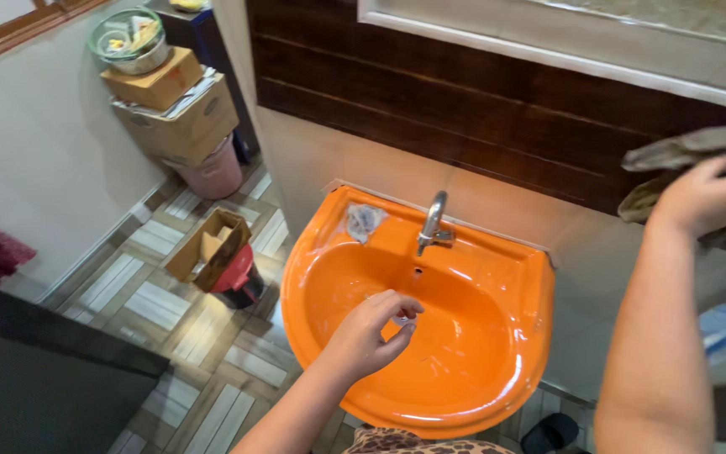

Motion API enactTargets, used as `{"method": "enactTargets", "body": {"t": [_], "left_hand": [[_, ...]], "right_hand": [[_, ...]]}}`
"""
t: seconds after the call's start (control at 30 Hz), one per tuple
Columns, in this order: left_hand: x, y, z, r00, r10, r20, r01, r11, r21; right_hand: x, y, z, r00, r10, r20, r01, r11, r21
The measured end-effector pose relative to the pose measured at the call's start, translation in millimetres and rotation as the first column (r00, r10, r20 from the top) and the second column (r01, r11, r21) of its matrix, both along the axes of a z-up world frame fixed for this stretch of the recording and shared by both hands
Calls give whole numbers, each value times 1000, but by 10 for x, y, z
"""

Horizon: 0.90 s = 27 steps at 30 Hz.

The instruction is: The person cleans an orange sink and the surrounding wall tiles by hand with a cloth, first rinsing the cloth under running water and then wiping down the sink bowl, faucet, and tiles.

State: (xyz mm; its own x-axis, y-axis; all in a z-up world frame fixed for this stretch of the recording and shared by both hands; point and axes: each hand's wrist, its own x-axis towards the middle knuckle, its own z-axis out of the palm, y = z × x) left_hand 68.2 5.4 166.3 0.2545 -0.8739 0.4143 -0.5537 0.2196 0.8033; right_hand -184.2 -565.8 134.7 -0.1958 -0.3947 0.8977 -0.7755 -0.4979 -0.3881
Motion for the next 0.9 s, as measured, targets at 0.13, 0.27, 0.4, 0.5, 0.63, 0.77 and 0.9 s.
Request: {"method": "enactTargets", "body": {"t": [0.13, 0.27, 0.4, 0.5, 0.63, 0.77, 0.9], "left_hand": [[237, 122, -84, 999, 31, 13, -31, 998, -49], [622, 232, -230, 1000, 17, -5, -17, 1000, -21], [1162, 399, -320, 999, -35, 3, 35, 999, -6], [1672, 554, -333, 997, -66, -37, 66, 998, 10], [2275, 763, -340, 998, -60, 6, 60, 997, 56], [2734, 975, -365, 998, -50, -33, 54, 993, 106], [3028, 1086, -405, 995, -43, -84, 54, 991, 125]], "right_hand": [[526, -120, -351, 934, -80, 348, 84, 996, 4], [1522, 65, -193, 922, -28, 386, 41, 999, -25], [2878, 982, -90, 821, 96, 563, -202, 971, 128], [4107, 1880, -195, 949, 41, 311, -155, 922, 353], [5533, 2985, -308, 953, 296, -66, -247, 883, 399], [6256, 3584, -257, 904, 333, -268, -290, 939, 187], [6419, 3537, -367, 752, 370, -545, -380, 920, 99]]}}
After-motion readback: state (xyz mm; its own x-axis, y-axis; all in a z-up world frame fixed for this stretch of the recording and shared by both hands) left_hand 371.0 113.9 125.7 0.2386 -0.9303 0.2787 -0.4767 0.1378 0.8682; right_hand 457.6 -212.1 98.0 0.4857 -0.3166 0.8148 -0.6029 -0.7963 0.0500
